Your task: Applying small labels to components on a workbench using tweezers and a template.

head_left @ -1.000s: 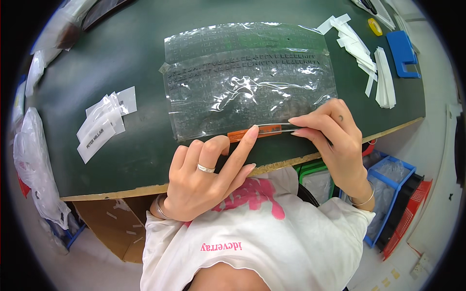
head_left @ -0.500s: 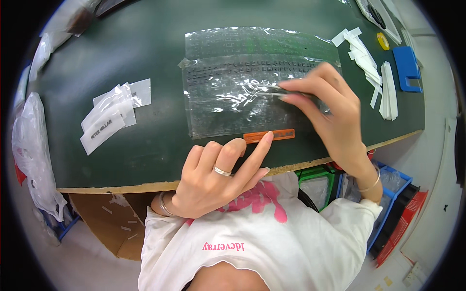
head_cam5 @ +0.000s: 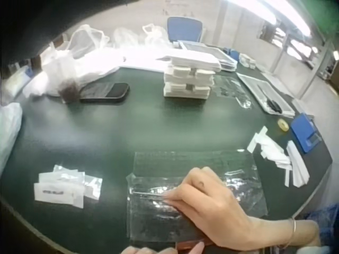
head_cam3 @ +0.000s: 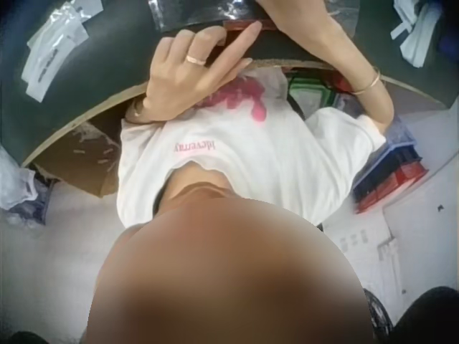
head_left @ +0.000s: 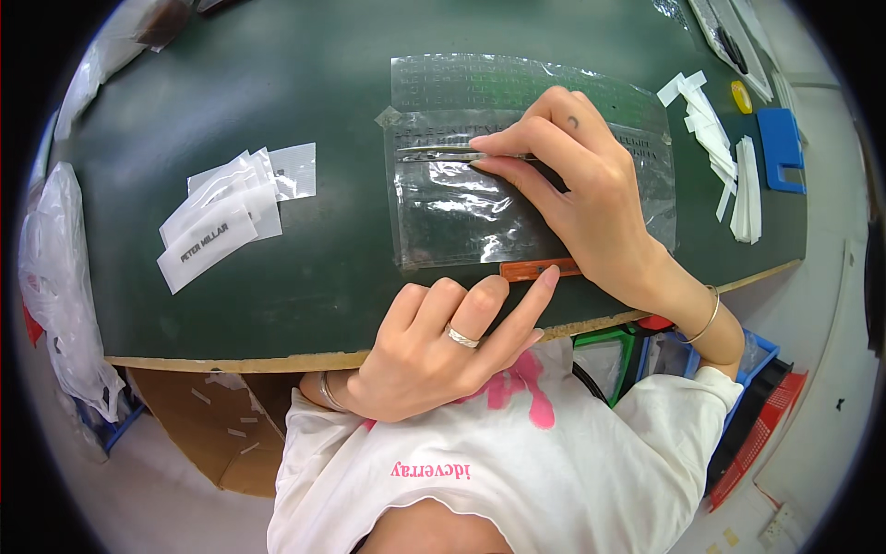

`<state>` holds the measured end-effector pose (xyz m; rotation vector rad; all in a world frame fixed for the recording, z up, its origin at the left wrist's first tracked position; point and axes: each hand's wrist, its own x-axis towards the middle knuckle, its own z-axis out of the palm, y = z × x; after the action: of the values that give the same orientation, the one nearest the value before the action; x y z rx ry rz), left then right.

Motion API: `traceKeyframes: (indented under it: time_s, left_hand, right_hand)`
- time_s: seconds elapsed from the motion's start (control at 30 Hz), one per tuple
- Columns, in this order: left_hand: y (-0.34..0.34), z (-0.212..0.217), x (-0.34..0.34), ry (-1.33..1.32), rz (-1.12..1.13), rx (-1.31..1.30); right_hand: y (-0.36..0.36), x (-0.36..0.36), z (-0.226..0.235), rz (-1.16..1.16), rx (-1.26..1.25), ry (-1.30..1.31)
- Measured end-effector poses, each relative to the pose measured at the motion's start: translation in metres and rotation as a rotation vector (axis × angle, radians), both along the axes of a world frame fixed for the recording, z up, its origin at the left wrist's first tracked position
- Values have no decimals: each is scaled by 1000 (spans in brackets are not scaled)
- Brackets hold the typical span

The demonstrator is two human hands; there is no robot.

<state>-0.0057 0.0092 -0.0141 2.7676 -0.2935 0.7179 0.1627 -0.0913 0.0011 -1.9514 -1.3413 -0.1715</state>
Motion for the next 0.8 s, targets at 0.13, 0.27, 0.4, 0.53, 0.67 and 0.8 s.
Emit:
traceKeyframes:
  time_s: [0.13, 0.27, 0.4, 0.53, 0.67, 0.8]
  left_hand:
    - [0, 0, 1, -13, 0, -5]
    - [4, 1, -2, -6, -25, -25]
    - [13, -3, -11, 4, -93, -224]
    - [16, -8, -14, -104, 4, -453]
    - [15, 1, -13, 7, 29, -352]
    - [11, 10, -11, 133, 28, -168]
  right_hand:
    - [3, 2, 0, 24, -11, -45]
    - [-3, 3, 8, 38, -7, 21]
    - [-39, -8, 26, 49, -105, 265]
    - [-75, -23, 30, 1, -233, 365]
    - [-86, -28, 23, -24, -208, 361]
    - [-85, -29, 21, -39, -182, 319]
